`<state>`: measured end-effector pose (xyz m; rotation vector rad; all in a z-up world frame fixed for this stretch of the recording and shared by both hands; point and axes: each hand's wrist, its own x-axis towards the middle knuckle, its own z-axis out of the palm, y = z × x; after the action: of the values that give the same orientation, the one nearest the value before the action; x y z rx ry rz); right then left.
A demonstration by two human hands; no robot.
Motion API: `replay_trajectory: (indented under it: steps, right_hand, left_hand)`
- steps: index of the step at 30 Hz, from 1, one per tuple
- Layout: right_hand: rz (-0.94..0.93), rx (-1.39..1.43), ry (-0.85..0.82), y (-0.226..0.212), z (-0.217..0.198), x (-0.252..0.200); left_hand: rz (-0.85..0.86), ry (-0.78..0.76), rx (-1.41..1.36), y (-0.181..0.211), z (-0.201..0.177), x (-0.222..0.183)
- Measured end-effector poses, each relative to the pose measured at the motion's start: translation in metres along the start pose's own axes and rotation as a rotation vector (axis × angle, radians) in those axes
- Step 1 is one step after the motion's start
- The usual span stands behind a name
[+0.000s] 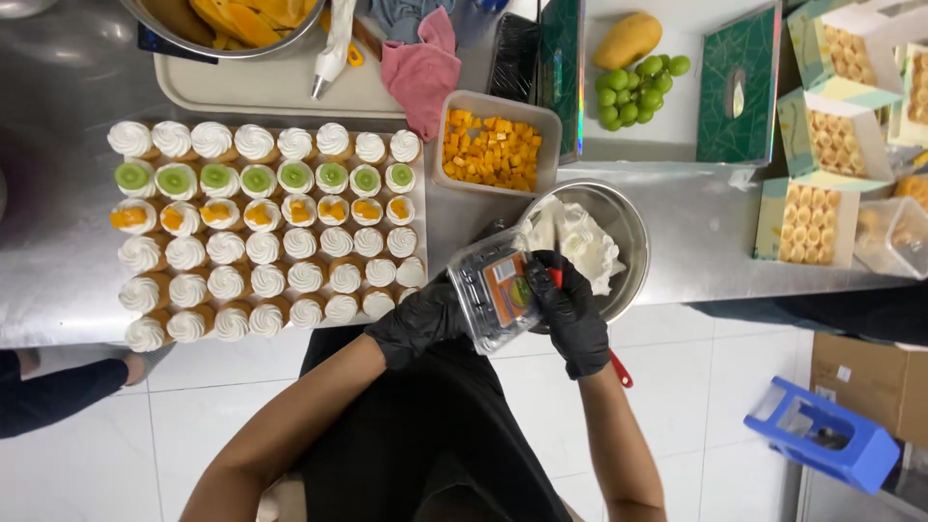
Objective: Placing pieces of grapes, mango chunks, and blueberries onto cream-topped mini tarts.
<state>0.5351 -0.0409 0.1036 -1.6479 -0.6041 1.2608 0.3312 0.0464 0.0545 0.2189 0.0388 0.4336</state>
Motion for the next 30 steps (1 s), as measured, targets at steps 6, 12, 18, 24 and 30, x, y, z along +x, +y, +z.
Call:
replay_trajectory:
  steps: [6,12,18,24,30]
  right_hand:
    - [-0.233,-0.409,0.084,-0.021,0.060,-0.044]
    - [-0.172,-0.725,0.097,-0.030,0.093,-0.060]
    - [-0.273,-0.643,0.170,0.005,0.091,-0.055]
    - [-0.048,-0.321,0.250,-0.016,0.080,-0.052]
    - [-0.091,-0.214,0.229,0.001,0.070,-0.040]
  left_hand:
    - [-0.148,0.174,-0.152,0.009,-0.021,-0.018]
    - [-0.127,0.182,-0.050,-0.018,-0.072,-0.032]
    - [-0.231,0.294,-0.197,-0.037,-0.109,-0.027]
    - [-0.221,0.131,-0.457,-0.026,-0.105,-0.031]
    - [-0.170,0.333,-0.445,-0.043,-0.147,-0.041]
